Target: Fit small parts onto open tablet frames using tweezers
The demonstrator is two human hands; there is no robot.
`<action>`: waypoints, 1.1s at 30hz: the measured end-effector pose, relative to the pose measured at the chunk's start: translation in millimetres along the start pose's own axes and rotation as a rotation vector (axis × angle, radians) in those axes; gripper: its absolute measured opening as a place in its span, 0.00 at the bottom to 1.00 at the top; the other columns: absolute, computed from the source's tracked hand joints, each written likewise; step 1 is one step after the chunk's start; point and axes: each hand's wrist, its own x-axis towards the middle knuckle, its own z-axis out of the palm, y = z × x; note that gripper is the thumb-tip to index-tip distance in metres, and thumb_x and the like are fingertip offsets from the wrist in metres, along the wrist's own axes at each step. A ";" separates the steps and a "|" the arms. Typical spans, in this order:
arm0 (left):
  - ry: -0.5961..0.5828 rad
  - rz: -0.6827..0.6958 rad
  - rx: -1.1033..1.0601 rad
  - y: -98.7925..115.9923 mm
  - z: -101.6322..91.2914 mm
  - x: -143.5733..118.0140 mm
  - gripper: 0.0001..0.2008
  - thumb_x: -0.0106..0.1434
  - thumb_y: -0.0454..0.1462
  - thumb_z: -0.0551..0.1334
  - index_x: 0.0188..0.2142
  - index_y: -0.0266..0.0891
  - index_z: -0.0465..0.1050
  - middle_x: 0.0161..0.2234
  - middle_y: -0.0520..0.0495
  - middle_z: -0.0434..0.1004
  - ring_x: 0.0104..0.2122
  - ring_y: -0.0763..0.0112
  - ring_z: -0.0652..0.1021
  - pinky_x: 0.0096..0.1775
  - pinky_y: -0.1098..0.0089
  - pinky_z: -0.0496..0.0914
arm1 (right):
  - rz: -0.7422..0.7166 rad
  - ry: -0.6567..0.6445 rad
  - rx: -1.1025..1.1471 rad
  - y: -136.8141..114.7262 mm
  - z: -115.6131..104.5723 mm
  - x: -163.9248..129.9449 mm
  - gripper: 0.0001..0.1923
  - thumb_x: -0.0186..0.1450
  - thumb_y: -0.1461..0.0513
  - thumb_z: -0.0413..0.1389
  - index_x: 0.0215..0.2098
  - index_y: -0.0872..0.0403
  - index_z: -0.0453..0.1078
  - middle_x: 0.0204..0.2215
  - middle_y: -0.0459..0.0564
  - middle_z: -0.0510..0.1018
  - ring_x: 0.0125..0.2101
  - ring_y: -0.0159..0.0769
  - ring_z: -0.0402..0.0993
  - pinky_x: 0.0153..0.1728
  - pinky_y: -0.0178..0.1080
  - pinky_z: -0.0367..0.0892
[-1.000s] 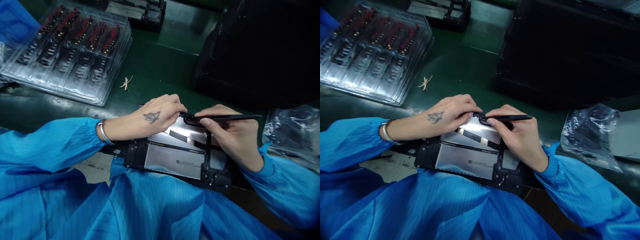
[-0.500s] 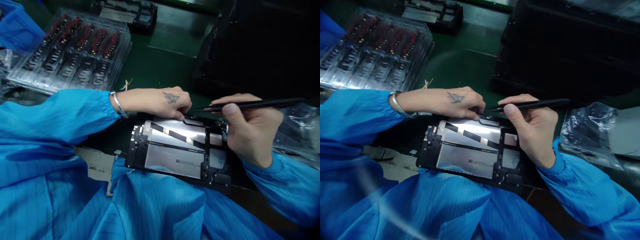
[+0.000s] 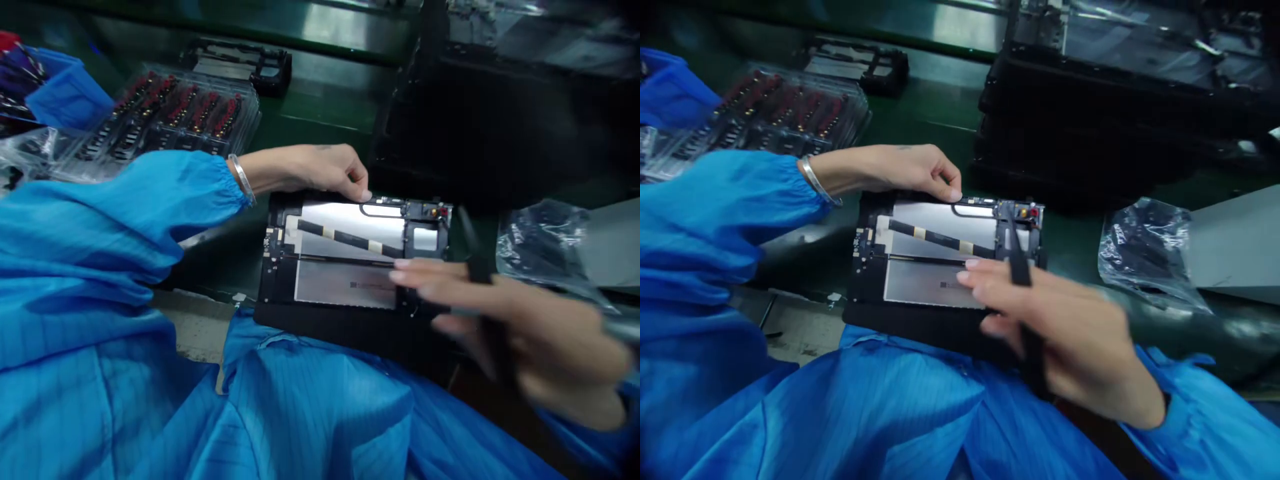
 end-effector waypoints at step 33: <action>0.355 0.269 -0.588 21.5 84.5 -56.0 0.25 0.71 0.49 0.66 0.25 0.36 0.64 0.20 0.50 0.77 0.15 0.82 0.74 0.19 0.82 0.64 | 0.648 0.641 0.561 -13.3 -0.2 -23.4 0.06 0.67 0.57 0.65 0.42 0.39 0.82 0.59 0.43 0.80 0.62 0.47 0.75 0.63 0.54 0.74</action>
